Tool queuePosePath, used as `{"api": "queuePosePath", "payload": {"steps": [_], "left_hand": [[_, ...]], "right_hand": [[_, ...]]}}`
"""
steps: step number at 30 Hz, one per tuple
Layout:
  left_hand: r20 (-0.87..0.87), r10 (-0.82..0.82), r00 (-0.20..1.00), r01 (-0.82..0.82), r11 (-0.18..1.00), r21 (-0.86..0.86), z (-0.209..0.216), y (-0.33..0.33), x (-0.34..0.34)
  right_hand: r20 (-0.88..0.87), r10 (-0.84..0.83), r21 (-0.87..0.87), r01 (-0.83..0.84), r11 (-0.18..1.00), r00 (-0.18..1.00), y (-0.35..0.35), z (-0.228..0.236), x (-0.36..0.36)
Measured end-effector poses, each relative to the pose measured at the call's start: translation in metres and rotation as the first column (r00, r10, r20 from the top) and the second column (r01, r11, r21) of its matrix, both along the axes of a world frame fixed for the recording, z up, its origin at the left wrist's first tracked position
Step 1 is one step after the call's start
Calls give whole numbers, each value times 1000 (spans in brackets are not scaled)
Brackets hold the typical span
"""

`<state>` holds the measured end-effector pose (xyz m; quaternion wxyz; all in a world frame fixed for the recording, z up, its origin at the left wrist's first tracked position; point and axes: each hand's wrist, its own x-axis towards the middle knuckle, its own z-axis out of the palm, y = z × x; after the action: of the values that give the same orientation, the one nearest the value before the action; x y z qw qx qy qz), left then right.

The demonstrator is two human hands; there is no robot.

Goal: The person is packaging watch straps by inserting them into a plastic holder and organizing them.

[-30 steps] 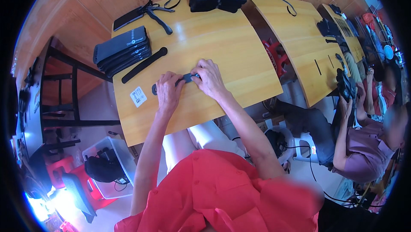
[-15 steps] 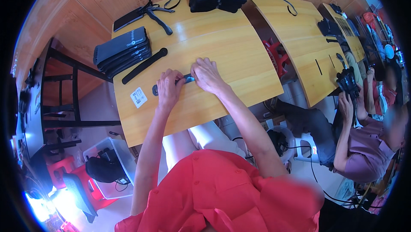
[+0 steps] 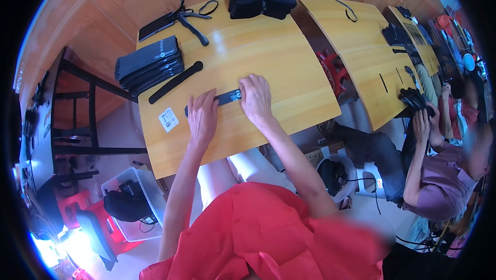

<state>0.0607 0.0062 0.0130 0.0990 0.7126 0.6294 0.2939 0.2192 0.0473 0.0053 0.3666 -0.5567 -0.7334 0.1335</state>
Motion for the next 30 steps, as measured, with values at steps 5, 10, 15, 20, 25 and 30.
{"api": "queuePosePath", "payload": {"steps": [5,10,15,20,25,30], "left_hand": [[-297,-38,954,25,999,-45,-4,-28,-5],[-382,-46,923,9,995,-99,-12,-37,-21],[-330,-12,944,-22,995,-100,-11,-38,-22],[-320,-22,947,-24,990,-139,-6,-46,-29],[-234,34,972,-60,993,-106,-6,-51,-33],[-175,103,979,-118,990,-76,-5,-47,-27]], "right_hand": [[281,86,41,-101,994,956,-45,1,-28],[420,112,-56,-97,994,900,-48,-11,-20],[461,69,-75,-38,996,885,-46,-13,-14],[454,109,-111,-65,992,884,-43,-11,-8],[307,144,-228,-74,971,941,-31,-9,21],[278,-56,-70,78,994,959,-34,-15,31]]}}
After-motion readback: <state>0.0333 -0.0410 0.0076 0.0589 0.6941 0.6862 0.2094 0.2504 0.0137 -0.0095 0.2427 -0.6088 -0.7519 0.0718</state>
